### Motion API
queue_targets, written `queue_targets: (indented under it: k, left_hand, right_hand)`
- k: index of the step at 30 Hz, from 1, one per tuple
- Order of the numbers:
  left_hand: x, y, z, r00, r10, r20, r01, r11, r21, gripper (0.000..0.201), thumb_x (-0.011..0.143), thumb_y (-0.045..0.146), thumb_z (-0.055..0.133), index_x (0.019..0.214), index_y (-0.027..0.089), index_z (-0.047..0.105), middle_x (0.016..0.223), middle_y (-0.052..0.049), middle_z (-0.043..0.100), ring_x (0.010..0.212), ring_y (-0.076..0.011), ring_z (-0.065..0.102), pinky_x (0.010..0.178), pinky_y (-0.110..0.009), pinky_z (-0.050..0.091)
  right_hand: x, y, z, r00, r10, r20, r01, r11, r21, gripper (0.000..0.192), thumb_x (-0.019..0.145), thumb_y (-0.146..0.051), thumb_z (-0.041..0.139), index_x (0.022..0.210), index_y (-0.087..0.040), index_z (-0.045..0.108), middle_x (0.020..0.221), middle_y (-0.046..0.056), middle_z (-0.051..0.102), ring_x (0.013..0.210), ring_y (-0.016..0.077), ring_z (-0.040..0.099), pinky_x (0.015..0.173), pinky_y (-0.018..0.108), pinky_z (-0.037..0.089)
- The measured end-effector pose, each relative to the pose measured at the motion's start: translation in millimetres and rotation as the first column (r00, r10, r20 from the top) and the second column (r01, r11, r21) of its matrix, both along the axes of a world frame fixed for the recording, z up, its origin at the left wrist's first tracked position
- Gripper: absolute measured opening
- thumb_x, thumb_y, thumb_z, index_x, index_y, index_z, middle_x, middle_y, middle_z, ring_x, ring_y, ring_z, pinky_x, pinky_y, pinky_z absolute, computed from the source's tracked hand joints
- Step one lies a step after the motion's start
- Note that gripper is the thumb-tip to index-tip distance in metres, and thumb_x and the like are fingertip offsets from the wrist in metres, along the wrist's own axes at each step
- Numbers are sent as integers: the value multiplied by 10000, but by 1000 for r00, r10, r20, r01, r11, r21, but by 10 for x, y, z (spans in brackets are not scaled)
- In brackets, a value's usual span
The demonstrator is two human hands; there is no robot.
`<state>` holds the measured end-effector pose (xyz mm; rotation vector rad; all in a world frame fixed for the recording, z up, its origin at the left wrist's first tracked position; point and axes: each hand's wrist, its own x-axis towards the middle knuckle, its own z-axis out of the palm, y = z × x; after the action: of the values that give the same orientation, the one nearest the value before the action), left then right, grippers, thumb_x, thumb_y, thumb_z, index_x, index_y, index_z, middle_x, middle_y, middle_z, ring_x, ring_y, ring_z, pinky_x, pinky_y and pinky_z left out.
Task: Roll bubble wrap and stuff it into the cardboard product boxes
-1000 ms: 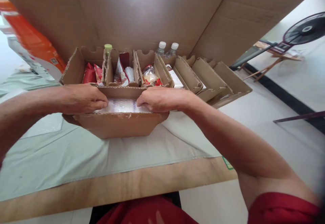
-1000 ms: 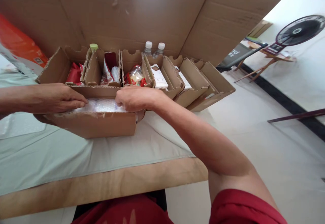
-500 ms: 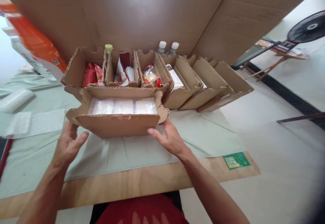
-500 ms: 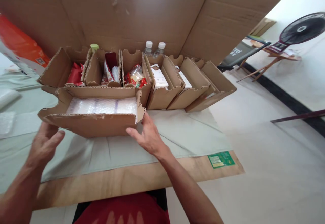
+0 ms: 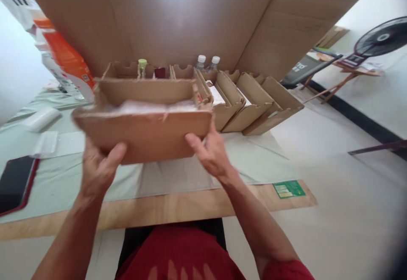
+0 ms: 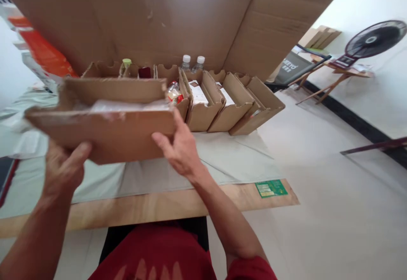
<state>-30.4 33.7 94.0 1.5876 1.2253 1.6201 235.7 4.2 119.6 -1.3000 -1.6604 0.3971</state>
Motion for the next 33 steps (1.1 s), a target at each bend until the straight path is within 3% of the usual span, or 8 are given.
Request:
queue_targets:
  k: [3, 6, 12, 19, 22, 25, 30, 33]
  left_hand:
    - [427, 130, 150, 976, -195, 92, 182, 974, 135, 804, 788, 600, 800, 1428, 210, 510, 1263, -101, 682, 1167, -259, 663, 1097, -469, 529]
    - [509, -30, 59, 961, -255, 108, 249, 966, 67, 772, 829, 545, 782, 1456, 222, 467, 1281, -112, 684, 1163, -260, 678, 1052, -441, 562]
    - [-17, -397, -15, 997, 29, 73, -23, 996, -84, 702, 854, 492, 760, 1452, 223, 509, 1291, -83, 698, 1200, -286, 674, 1094, -462, 549]
    - [451, -295, -223, 972, -221, 85, 219, 975, 29, 909, 911, 510, 701, 1642, 264, 220, 1610, -151, 455, 1502, -320, 443, 1265, -506, 359]
    - [245, -503, -403, 990, -109, 93, 115, 992, -60, 893, 907, 498, 712, 1634, 260, 249, 1602, -155, 465, 1505, -318, 440, 1265, -497, 361]
    - [-189, -781, -527, 990, 105, 98, -86, 980, -179, 861, 887, 474, 743, 1599, 235, 323, 1526, -157, 547, 1408, -303, 552, 1220, -468, 426]
    - [-777, -995, -656, 867, 496, 43, -487, 864, -125, 796, 864, 422, 772, 1540, 212, 407, 1498, -145, 570, 1383, -297, 568, 1242, -497, 388]
    - [-927, -946, -684, 814, 580, 37, -576, 814, -78, 836, 875, 384, 760, 1577, 225, 334, 1600, -146, 463, 1454, -299, 497, 1265, -522, 349]
  right_hand:
    - [295, -139, 105, 984, -171, -49, 176, 975, 136, 677, 972, -645, 559, 1480, -201, 498, 1312, 124, 679, 1177, 290, 647, 1081, 508, 504]
    - [380, -377, 26, 957, -289, -19, 287, 939, 191, 548, 983, -580, 581, 1374, -197, 578, 1195, 111, 701, 1118, 282, 654, 1062, 490, 504]
    - [-67, -269, -110, 999, -39, 27, 39, 999, 9, 569, 981, -641, 528, 1329, -196, 601, 1140, 131, 704, 1041, 277, 668, 954, 457, 562]
    - [351, -252, -261, 973, -224, -59, 231, 959, 162, 613, 936, -639, 606, 1347, -185, 623, 1189, 137, 694, 1145, 310, 647, 1040, 499, 495]
    - [166, -286, -539, 987, -143, -69, 147, 987, 59, 610, 938, -605, 622, 1372, -177, 594, 1185, 147, 698, 1106, 307, 666, 1007, 497, 516]
    - [-349, -133, -729, 993, 50, -107, -57, 996, -68, 705, 935, -674, 582, 1432, -175, 539, 1266, 174, 687, 1155, 316, 661, 1010, 501, 534]
    - [-1228, 414, -685, 915, 384, -124, -402, 897, -183, 877, 910, -769, 526, 1584, -225, 387, 1507, 162, 568, 1381, 329, 550, 1163, 522, 454]
    - [-1625, 746, -631, 851, 515, -107, -526, 831, -179, 860, 953, -687, 523, 1633, -217, 289, 1608, 146, 471, 1471, 303, 469, 1231, 508, 386]
